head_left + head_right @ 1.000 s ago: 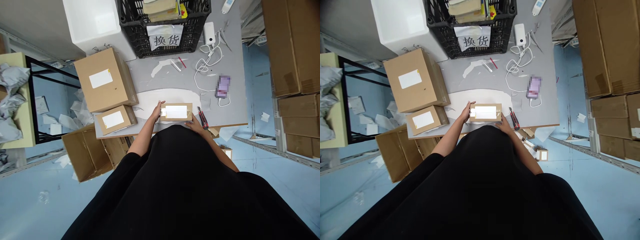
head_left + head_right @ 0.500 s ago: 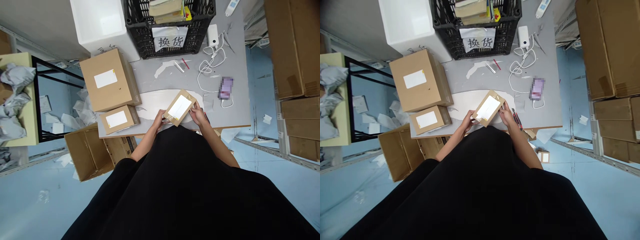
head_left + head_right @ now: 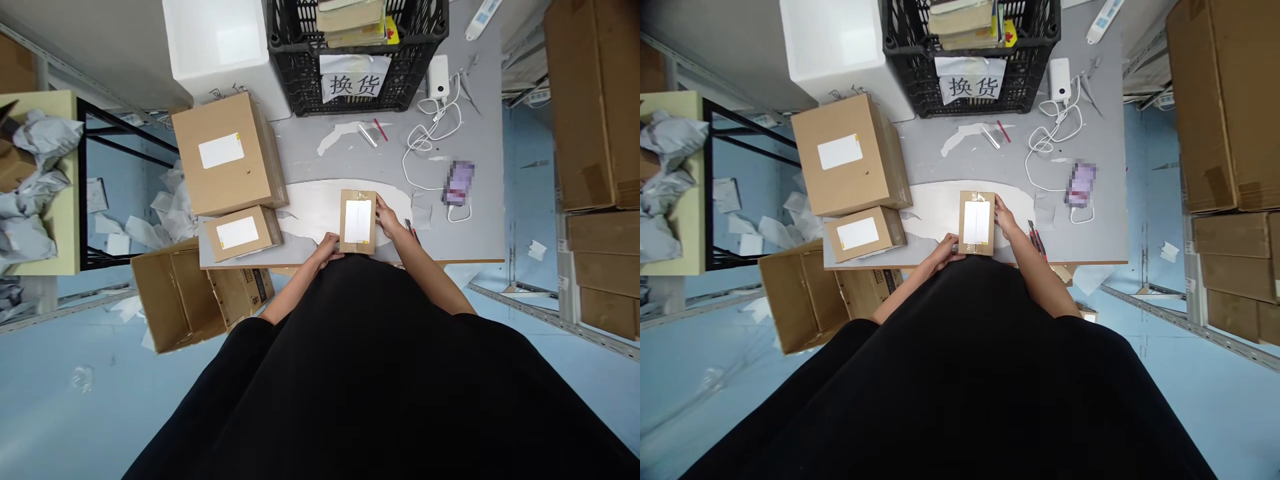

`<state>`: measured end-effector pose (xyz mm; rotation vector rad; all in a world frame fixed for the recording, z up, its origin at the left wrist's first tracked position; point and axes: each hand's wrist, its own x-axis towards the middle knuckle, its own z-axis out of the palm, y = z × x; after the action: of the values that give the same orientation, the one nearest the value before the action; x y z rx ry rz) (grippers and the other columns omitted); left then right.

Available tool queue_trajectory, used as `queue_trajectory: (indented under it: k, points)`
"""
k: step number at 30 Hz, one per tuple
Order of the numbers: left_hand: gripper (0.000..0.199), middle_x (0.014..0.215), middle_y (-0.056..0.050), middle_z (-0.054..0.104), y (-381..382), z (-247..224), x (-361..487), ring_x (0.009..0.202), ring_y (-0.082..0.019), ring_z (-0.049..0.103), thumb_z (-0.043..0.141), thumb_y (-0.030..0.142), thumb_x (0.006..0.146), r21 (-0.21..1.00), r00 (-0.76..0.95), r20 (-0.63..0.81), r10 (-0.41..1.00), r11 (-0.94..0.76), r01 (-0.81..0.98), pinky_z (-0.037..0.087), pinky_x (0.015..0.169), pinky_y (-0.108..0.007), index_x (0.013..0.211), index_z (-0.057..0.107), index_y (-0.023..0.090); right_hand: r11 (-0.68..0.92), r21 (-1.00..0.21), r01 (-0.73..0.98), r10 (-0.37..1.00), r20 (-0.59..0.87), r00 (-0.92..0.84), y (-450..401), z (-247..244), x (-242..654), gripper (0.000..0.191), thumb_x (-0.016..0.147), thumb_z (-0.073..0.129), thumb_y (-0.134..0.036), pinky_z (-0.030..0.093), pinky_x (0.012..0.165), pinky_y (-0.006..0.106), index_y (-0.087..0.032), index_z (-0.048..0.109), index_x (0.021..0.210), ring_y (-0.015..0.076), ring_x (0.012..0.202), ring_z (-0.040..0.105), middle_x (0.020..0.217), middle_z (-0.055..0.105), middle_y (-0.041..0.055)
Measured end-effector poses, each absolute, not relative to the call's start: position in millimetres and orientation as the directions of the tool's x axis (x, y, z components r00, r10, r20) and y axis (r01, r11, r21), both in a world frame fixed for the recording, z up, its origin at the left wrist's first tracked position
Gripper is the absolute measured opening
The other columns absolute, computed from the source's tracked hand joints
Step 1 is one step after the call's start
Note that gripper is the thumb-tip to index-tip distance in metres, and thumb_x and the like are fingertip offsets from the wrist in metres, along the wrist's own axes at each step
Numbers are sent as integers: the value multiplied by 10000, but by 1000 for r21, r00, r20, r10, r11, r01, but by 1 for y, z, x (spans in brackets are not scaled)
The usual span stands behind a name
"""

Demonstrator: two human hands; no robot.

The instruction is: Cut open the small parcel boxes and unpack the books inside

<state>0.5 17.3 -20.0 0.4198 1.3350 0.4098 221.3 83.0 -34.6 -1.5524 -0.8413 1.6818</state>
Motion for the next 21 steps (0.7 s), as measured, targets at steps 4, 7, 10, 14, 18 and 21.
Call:
queue_trajectory:
  k: [4, 7, 10, 14, 18, 21]
  points:
    - [195, 1135, -43, 608, 25, -27, -4, 721, -124, 619, 576, 399, 877, 525, 174, -847, 502, 842, 124, 592, 680, -319, 970, 503, 244, -550, -830, -91, 835, -549, -43, 71, -47, 228, 758, 742, 583, -242, 497, 1079, 456, -420, 450, 1467, 225, 1355, 512, 1558, 469, -71]
    - [229, 1145, -84, 634, 33, -36, -4, 780, -160, 639, 539, 427, 898, 529, 136, -848, 512, 809, 255, 566, 680, -322, 1003, 546, 223, -554, -828, -81, 832, -548, -86, 48, -58, 236, 864, 656, 621, -178, 437, 1138, 495, -361, 456, 1484, 266, 1434, 439, 1600, 416, -16]
    - [278, 1158, -118, 653, 45, -48, -1, 910, -198, 655, 481, 454, 934, 557, 79, -822, 565, 765, 325, 547, 736, -327, 1028, 565, 207, -574, -816, -67, 813, -558, -167, 16, -67, 246, 960, 623, 655, -163, 350, 1190, 538, -334, 399, 1532, 295, 1474, 384, 1623, 376, 22]
    - [427, 1365, -134, 593, 72, -58, 4, 1186, -260, 604, 407, 540, 973, 676, 98, -725, 682, 677, 291, 536, 906, -407, 1241, 557, 243, -588, -809, 4, 771, -562, -299, -18, -70, 252, 1147, 595, 783, -184, 292, 1200, 593, -364, 254, 1597, 343, 1528, 262, 1686, 217, 42]
    - [591, 1613, -44, 370, 113, -54, 7, 1439, -299, 411, 351, 689, 954, 806, 196, -589, 784, 553, 209, 488, 1038, -455, 1446, 446, 376, -546, -837, 44, 784, -529, -324, -27, -68, 246, 1235, 585, 878, -286, 261, 1206, 613, -374, 199, 1613, 364, 1525, 259, 1683, 227, 48]
    - [641, 1647, -1, 319, 140, -50, 12, 1508, -339, 290, 316, 760, 920, 806, 221, -590, 776, 553, 212, 446, 1084, -504, 1407, 511, 391, -493, -869, 32, 832, -482, -275, -25, -68, 237, 1213, 580, 890, -332, 251, 1232, 561, -324, 252, 1610, 348, 1499, 322, 1655, 303, 60]
